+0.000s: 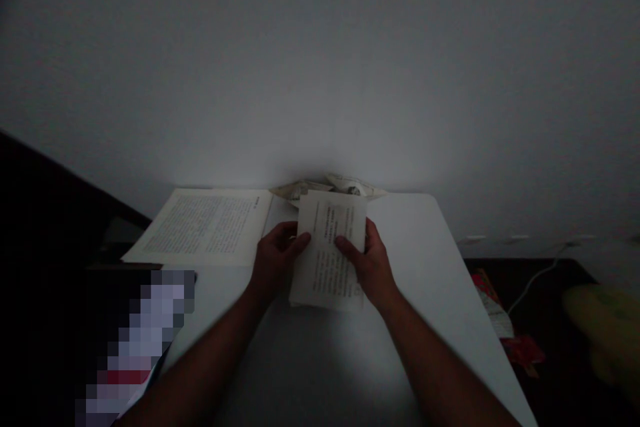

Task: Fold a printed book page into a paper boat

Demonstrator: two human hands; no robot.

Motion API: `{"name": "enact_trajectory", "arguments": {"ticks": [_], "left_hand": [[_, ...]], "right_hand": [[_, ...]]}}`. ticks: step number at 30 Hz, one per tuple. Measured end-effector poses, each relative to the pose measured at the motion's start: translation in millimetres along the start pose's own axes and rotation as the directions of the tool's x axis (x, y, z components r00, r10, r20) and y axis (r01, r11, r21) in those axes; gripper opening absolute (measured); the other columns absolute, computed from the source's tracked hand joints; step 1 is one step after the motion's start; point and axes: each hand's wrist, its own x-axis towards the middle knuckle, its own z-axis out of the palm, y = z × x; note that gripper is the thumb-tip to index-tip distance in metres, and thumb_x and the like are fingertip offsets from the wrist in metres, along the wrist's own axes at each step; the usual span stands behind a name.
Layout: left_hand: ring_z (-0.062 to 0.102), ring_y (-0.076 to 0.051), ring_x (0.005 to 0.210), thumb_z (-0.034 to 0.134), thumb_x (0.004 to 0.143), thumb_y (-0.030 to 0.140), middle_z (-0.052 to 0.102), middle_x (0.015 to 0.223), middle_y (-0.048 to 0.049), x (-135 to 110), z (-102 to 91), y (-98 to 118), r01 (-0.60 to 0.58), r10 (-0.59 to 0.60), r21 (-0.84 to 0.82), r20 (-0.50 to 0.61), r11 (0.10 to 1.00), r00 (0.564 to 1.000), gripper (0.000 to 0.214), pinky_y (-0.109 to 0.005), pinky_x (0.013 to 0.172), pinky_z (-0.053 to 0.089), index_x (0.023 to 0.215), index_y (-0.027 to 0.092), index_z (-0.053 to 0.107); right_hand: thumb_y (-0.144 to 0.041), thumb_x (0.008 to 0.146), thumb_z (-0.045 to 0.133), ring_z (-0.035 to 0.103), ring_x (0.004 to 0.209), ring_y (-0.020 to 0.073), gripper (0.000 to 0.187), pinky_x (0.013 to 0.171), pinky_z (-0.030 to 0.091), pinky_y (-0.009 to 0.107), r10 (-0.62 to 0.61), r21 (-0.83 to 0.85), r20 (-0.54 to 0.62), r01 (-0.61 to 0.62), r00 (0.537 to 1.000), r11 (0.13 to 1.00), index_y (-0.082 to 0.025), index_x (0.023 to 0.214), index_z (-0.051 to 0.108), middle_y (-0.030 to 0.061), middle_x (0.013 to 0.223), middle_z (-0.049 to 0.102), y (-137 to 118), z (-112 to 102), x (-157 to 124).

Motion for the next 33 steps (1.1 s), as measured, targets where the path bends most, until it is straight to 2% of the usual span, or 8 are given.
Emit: {"name": "enact_trajectory", "arguments": {"ticks": [3,7,11,15,20,23,33], "left_hand": [[0.062,-0.017,0.069,0.067,0.072,0.043,0.067,0.078,-0.0059,3.1,-0.4,-4.4,0.021,-0.02,0.044,-0.032,0.999,0.999,0.032,-0.027,0.062,0.05,0.08,0.013,0.063],[0.057,-0.014,0.062,0.065,0.073,0.045,0.064,0.07,-0.0033,5.2,-1.6,-9.1,0.024,-0.02,0.075,-0.056,0.997,0.998,0.031,-0.025,0.056,0.046,0.072,0.013,0.063],[0.055,-0.013,0.061,0.064,0.074,0.044,0.064,0.071,-0.0034,5.1,-3.3,-11.6,-0.001,0.005,0.074,-0.053,0.997,0.999,0.031,-0.025,0.055,0.045,0.073,0.013,0.064],[0.055,-0.013,0.061,0.062,0.076,0.042,0.064,0.07,-0.0028,3.7,-4.5,-13.5,-0.019,0.021,0.061,-0.035,0.998,0.999,0.029,-0.024,0.055,0.044,0.074,0.013,0.064],[0.059,-0.014,0.065,0.063,0.075,0.04,0.067,0.076,-0.0045,1.9,-4.0,-16.5,-0.002,0.003,0.022,-0.034,1.0,0.999,0.027,-0.025,0.058,0.046,0.081,0.014,0.066],[0.059,-0.015,0.064,0.062,0.074,0.042,0.066,0.076,-0.005,1.4,-3.2,-16.3,0.001,0.0,0.014,-0.034,1.0,0.999,0.029,-0.025,0.056,0.046,0.082,0.014,0.066],[0.056,-0.013,0.062,0.06,0.076,0.043,0.065,0.071,-0.0024,1.6,-1.6,-12.3,-0.003,0.01,0.066,-0.11,0.998,0.994,0.03,-0.024,0.057,0.044,0.076,0.014,0.066]], "right_hand": [[-0.037,0.068,0.074,0.062,0.101,0.0287,0.056,0.077,0.054,0.043,0.006,-0.048,0.014,-0.005,1.0,0.999,-0.026,0.117,0.047,0.0082,0.113,0.065,-0.1,-0.5,-0.4],[-0.037,0.066,0.075,0.062,0.101,0.0283,0.061,0.075,0.054,0.042,0.046,-0.09,0.036,-0.043,0.998,0.995,-0.027,0.118,0.046,0.0079,0.113,0.065,-4.1,0.1,-1.5],[-0.039,0.068,0.073,0.065,0.091,0.0257,0.059,0.073,0.054,0.041,0.061,-0.038,0.089,-0.057,0.994,0.998,-0.028,0.12,0.045,0.0059,0.107,0.067,-5.3,-2.7,-0.7],[-0.045,0.075,0.064,0.065,0.085,0.0233,0.049,0.071,0.052,0.038,0.02,0.034,0.043,-0.022,0.999,0.999,-0.026,0.118,0.049,0.0043,0.099,0.069,-1.1,-9.8,4.2],[-0.043,0.073,0.067,0.064,0.077,0.0196,0.045,0.07,0.049,0.035,-0.039,-0.001,-0.042,0.039,0.998,0.999,-0.023,0.111,0.054,0.0023,0.09,0.069,5.3,-14.4,8.2],[-0.042,0.073,0.067,0.064,0.077,0.0192,0.042,0.071,0.049,0.035,-0.077,-0.026,-0.046,0.076,0.996,0.997,-0.024,0.109,0.055,0.0015,0.089,0.069,7.9,-14.2,8.3],[-0.041,0.071,0.068,0.064,0.076,0.02,0.043,0.071,0.049,0.036,-0.062,-0.042,-0.067,0.06,0.996,0.997,-0.022,0.108,0.055,0.0016,0.085,0.068,6.4,-13.2,7.8]]}}
